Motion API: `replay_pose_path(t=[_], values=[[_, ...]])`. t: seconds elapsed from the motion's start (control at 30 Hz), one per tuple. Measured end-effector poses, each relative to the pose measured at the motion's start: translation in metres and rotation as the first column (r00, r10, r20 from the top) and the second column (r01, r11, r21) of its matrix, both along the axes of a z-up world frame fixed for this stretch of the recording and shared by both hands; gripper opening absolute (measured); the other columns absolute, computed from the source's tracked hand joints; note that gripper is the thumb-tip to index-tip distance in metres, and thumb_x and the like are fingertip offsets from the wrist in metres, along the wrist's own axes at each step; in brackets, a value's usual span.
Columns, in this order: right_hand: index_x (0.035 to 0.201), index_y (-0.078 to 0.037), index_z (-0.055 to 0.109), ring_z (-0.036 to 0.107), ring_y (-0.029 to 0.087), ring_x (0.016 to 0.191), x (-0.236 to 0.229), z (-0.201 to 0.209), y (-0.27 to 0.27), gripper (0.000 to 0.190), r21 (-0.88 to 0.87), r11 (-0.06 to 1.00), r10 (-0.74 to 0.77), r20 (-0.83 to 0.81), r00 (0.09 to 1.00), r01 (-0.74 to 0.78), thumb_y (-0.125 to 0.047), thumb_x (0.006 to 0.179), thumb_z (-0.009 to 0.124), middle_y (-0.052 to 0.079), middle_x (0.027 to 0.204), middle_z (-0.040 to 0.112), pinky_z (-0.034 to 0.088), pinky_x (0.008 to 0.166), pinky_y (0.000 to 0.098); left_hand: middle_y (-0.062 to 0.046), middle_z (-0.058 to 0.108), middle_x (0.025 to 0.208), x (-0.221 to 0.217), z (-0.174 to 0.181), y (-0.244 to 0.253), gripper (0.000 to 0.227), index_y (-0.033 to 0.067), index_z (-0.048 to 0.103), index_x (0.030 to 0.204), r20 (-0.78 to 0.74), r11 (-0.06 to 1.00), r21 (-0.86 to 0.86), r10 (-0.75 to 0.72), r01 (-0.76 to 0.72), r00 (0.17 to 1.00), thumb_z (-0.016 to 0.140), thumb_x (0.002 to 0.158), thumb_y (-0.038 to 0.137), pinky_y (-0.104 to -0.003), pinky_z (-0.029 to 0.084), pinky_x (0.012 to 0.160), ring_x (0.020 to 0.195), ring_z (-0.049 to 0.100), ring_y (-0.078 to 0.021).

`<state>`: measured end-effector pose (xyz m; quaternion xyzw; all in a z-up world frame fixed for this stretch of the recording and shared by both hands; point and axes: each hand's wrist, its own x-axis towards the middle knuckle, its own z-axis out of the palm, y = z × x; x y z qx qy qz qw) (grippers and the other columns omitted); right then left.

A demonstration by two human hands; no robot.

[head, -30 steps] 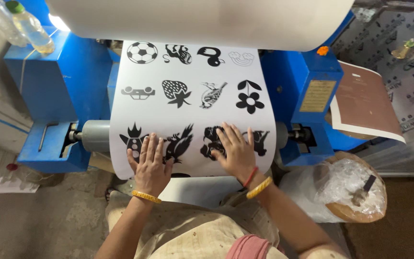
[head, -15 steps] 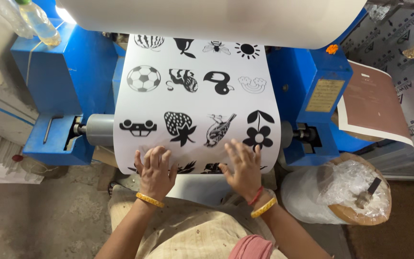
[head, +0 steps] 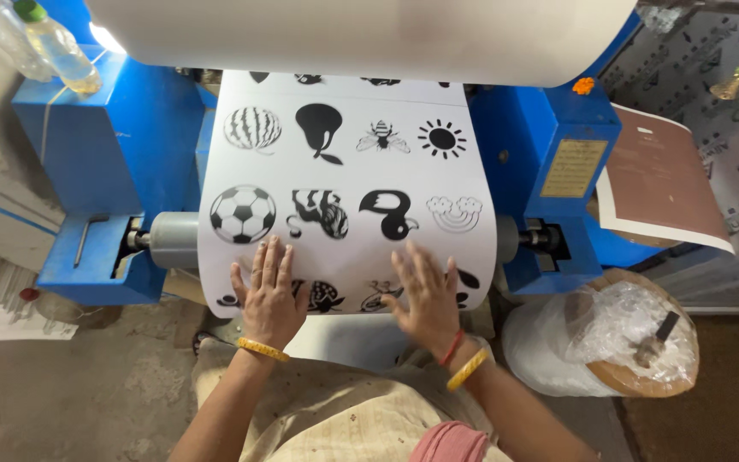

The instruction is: The person operates a blue printing machine, feeding a continuous roll of white paper with black silhouette designs through the rollers. They use both hands to smooth and guide the paper as it moves, ensuring the printed designs remain flat and aligned.

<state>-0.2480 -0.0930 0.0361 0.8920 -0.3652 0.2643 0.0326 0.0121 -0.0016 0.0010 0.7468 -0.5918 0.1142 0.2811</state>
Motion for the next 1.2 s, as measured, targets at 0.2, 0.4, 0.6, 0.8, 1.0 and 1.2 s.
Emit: replay_pose_path(t=[0.2, 0.4, 0.6, 0.8, 1.0, 1.2], values=[[0.164, -0.012, 0.034, 0.018, 0.043, 0.156, -0.002, 0.155, -0.104, 0.081, -0.422, 0.901, -0.092, 0.032, 0.995, 0.097, -0.058, 0.104, 0.063, 0.023, 0.169, 0.019, 0.007, 0.123, 0.0692, -0.012, 0.036, 0.164, -0.008, -0.002, 0.003, 0.069, 0.0098, 0.048, 0.149, -0.008, 1.000, 0.015, 0.000, 0.000, 1.000, 0.061, 0.089, 0.041, -0.063, 0.008, 0.121, 0.151, 0.032, -0.0266], [0.167, -0.004, 0.031, 0.013, 0.038, 0.161, 0.009, 0.253, -0.147, 0.081, -0.369, 0.866, -0.299, 0.162, 0.940, 0.339, -0.058, 0.111, 0.057, 0.021, 0.172, 0.017, 0.006, 0.127, 0.0663, -0.013, 0.035, 0.164, -0.006, -0.001, 0.006, 0.069, 0.0099, 0.047, 0.149, -0.029, 1.000, -0.008, 0.018, -0.018, 0.999, 0.060, 0.090, 0.043, -0.063, 0.008, 0.121, 0.151, 0.032, -0.0270], [0.167, -0.005, 0.026, 0.012, 0.037, 0.161, 0.052, 0.235, -0.137, 0.086, -0.365, 0.880, -0.256, 0.172, 0.951, 0.303, -0.062, 0.111, 0.057, 0.019, 0.172, 0.015, 0.009, 0.128, 0.0651, -0.012, 0.035, 0.164, -0.002, -0.005, 0.008, 0.069, 0.0107, 0.047, 0.149, -0.007, 1.000, 0.013, 0.028, -0.028, 1.000, 0.061, 0.089, 0.042, -0.064, 0.007, 0.120, 0.152, 0.031, -0.0266], [0.166, -0.008, 0.026, 0.011, 0.035, 0.161, 0.074, 0.220, -0.133, 0.087, -0.427, 0.870, -0.204, 0.145, 0.968, 0.247, -0.066, 0.110, 0.056, 0.018, 0.172, 0.013, 0.010, 0.128, 0.0655, -0.012, 0.034, 0.164, -0.002, -0.006, 0.007, 0.070, 0.0108, 0.047, 0.150, -0.020, 1.000, 0.000, 0.018, -0.018, 1.000, 0.061, 0.089, 0.042, -0.064, 0.007, 0.120, 0.151, 0.031, -0.0262], [0.167, -0.014, 0.029, 0.013, 0.030, 0.160, 0.076, 0.214, -0.131, 0.083, -0.470, 0.865, -0.168, 0.053, 0.984, 0.173, -0.066, 0.109, 0.058, 0.013, 0.172, 0.015, 0.005, 0.127, 0.0647, -0.013, 0.036, 0.163, -0.007, -0.004, 0.007, 0.070, 0.0098, 0.048, 0.148, -0.022, 1.000, 0.017, 0.019, -0.019, 1.000, 0.062, 0.088, 0.042, -0.064, 0.007, 0.119, 0.151, 0.032, -0.0261], [0.168, -0.024, 0.032, 0.013, 0.030, 0.160, 0.050, 0.213, -0.137, 0.077, -0.530, 0.825, -0.211, 0.034, 0.977, 0.196, -0.065, 0.107, 0.056, 0.012, 0.173, 0.015, 0.002, 0.125, 0.0628, -0.012, 0.036, 0.163, -0.004, -0.003, 0.004, 0.068, 0.0099, 0.049, 0.148, -0.023, 1.000, -0.018, 0.012, -0.012, 1.000, 0.060, 0.090, 0.044, -0.064, 0.008, 0.120, 0.152, 0.031, -0.0262]])
